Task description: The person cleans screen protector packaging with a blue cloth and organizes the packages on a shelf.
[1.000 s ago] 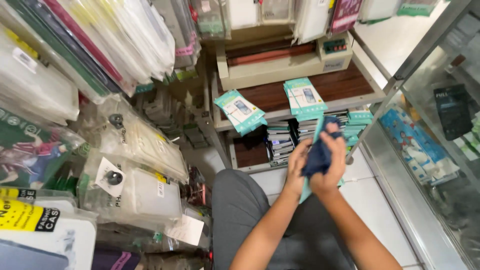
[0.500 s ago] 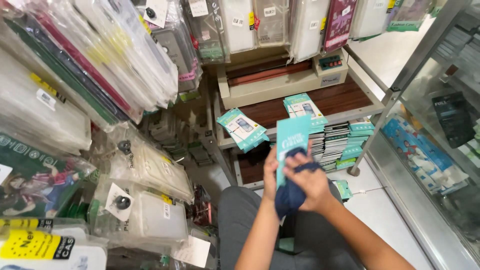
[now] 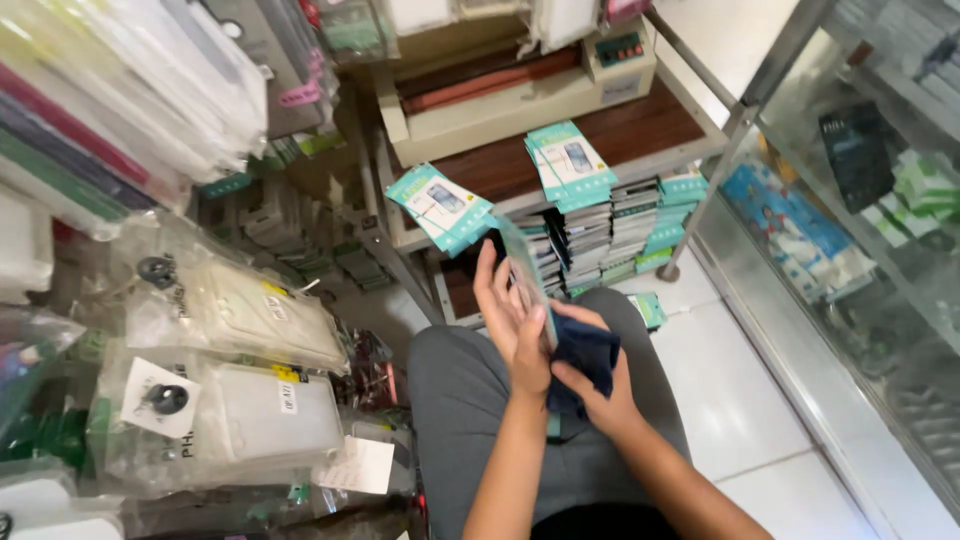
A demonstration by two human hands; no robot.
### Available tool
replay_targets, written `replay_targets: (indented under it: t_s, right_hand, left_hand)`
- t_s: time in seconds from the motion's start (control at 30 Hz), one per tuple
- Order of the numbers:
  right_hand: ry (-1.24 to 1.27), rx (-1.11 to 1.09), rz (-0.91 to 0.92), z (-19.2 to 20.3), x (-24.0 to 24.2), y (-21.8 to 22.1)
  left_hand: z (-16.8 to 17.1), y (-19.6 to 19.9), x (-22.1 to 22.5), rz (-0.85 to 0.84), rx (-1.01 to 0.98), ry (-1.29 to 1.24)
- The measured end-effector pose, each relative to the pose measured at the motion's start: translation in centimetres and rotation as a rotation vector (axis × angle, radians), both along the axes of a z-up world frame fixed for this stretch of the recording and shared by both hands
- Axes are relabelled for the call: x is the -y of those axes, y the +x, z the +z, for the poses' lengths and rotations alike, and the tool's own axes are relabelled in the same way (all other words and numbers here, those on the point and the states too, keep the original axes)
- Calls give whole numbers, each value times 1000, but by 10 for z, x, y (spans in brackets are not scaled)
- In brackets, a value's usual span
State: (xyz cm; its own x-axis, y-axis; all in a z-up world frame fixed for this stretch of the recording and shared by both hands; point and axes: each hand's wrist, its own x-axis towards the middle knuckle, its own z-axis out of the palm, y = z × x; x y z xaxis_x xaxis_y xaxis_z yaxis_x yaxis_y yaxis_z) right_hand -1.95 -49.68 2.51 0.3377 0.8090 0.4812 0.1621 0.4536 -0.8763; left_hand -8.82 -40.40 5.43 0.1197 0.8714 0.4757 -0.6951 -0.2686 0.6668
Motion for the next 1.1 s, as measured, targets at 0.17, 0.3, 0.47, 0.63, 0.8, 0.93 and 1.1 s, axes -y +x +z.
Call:
replay_targets:
  t_s: [0.17,0.3,0.47,0.63,0.8,0.93,1.1]
  right_hand:
    - [-142,-316,-112,-51,-8,17]
    - [-293,-918,-130,-29,-12,11]
    - [-218,-664,-200,-55,-14,24]
    - [-131,489,-490,-19,1,43]
    - [26,30,-70,32,23,73]
    - [-58,373,-213,55,31,71]
    - [-144,28,-239,34,41,75]
  left_hand:
    - [-8,-31,-30,-301,-72,-145]
    - [-95,-60,-57,-566,-415,-136]
    - [-117,-42,-49,-844,-318,-514]
    - [-111,-43,-43,-809,-490,-330]
    - [-55,-57,-37,-525,-911,338]
    - [6,-56,-15,-449,-1147,349]
    - [25,-63,-4,-496,-1209,420]
